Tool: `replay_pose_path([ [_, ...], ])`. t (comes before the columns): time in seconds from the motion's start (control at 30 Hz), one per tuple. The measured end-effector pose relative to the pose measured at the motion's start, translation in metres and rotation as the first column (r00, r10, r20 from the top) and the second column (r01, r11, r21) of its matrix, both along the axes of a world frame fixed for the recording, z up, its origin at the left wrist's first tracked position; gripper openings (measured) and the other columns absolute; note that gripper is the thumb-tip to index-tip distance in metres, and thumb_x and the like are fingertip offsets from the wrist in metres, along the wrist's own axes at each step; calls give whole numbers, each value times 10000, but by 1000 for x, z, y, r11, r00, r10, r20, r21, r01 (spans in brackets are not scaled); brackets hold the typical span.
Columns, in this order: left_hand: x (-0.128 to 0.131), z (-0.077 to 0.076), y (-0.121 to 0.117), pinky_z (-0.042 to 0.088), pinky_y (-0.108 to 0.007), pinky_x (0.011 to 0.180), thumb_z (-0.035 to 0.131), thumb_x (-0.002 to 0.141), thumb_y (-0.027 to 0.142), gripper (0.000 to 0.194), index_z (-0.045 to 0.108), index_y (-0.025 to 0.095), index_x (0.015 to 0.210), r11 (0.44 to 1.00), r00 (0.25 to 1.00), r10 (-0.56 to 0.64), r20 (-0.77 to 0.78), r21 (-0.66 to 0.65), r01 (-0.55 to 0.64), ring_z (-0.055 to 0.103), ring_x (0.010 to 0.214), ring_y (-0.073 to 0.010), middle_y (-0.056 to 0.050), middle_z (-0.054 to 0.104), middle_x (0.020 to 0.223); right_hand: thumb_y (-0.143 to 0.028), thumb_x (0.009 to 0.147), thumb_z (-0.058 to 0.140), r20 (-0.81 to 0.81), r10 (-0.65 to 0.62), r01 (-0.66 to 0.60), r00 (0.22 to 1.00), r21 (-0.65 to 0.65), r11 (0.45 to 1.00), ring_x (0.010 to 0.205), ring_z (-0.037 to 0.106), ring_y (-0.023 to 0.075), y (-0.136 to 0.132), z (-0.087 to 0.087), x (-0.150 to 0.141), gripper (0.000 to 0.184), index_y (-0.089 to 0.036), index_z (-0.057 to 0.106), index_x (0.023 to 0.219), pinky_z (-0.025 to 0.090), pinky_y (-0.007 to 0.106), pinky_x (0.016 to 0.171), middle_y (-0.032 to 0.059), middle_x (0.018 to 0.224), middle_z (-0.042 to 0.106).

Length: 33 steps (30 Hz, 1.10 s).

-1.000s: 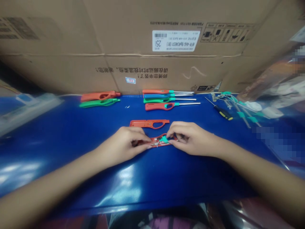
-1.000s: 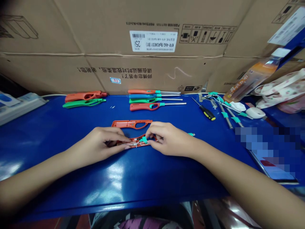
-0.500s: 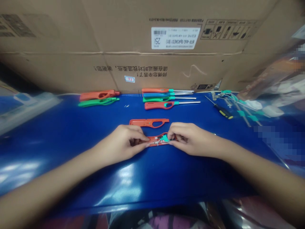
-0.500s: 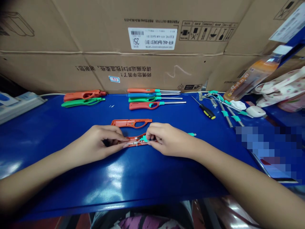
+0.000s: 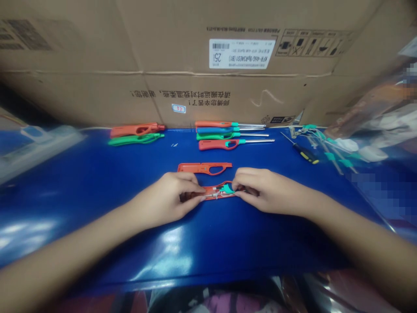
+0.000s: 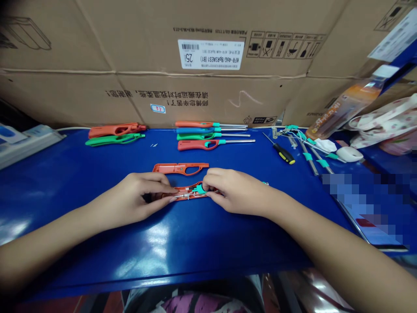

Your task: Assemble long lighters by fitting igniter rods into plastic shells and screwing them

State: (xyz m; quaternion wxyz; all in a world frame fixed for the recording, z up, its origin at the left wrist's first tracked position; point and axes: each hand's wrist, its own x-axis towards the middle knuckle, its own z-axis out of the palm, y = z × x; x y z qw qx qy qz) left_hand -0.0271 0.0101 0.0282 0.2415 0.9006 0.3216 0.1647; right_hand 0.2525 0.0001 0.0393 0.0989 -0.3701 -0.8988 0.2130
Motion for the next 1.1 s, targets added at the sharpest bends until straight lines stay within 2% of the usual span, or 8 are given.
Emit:
replay_pose_path([
  [0.2, 0, -6, 2, 542, -281, 722, 601, 964, 241, 217, 762, 189, 1100, 997, 1000, -6, 26, 82, 4, 675, 790, -157, -61, 716, 937, -228, 1003, 486, 74, 18, -22, 997, 58, 998, 807, 577, 161, 1, 0, 2, 149, -186, 627, 987, 424, 279, 685, 53, 956, 622],
  [0.4, 1, -6, 3, 551, -295, 731, 604, 955, 242, 200, 753, 164, 1062, 993, 999, -18, 33, 120, 14, 677, 813, -172, -73, 719, 947, -269, 1012, 498, 76, 18, -22, 997, 53, 998, 794, 577, 158, 1, 1, 3, 158, -188, 628, 977, 421, 272, 674, 47, 940, 627],
  [0.67, -2, -1, 8, 563, -268, 736, 633, 941, 242, 174, 761, 190, 1047, 999, 999, -31, 21, 41, 31, 700, 829, -165, -69, 742, 977, -233, 1018, 473, 95, 29, -36, 995, 70, 997, 800, 587, 164, 2, 0, 3, 167, -185, 629, 984, 424, 277, 683, 50, 940, 635],
  [0.8, -4, 1, 12, 564, -238, 666, 665, 914, 249, 182, 767, 196, 1054, 1000, 1000, -25, 15, -8, 25, 707, 800, -161, -73, 752, 974, -211, 1011, 467, 106, 31, -38, 994, 67, 997, 809, 598, 167, 1, 1, 5, 169, -193, 635, 1011, 428, 282, 685, 49, 959, 646],
  [0.97, -3, 1, 14, 546, -218, 614, 674, 894, 238, 208, 769, 188, 1072, 999, 1000, -20, 16, -33, 21, 690, 721, -141, -67, 750, 937, -190, 1001, 468, 132, 18, -27, 991, 70, 997, 846, 616, 179, 0, 3, 5, 171, -197, 634, 1041, 435, 285, 702, 57, 999, 657],
  [1.1, -2, 5, 13, 547, -223, 646, 675, 899, 230, 212, 765, 195, 1088, 999, 999, -33, -20, -31, 32, 699, 752, -145, -60, 752, 950, -200, 1000, 485, 120, 14, -24, 993, 84, 996, 843, 614, 174, 2, 2, 5, 154, -192, 637, 1020, 435, 284, 708, 53, 999, 653],
])
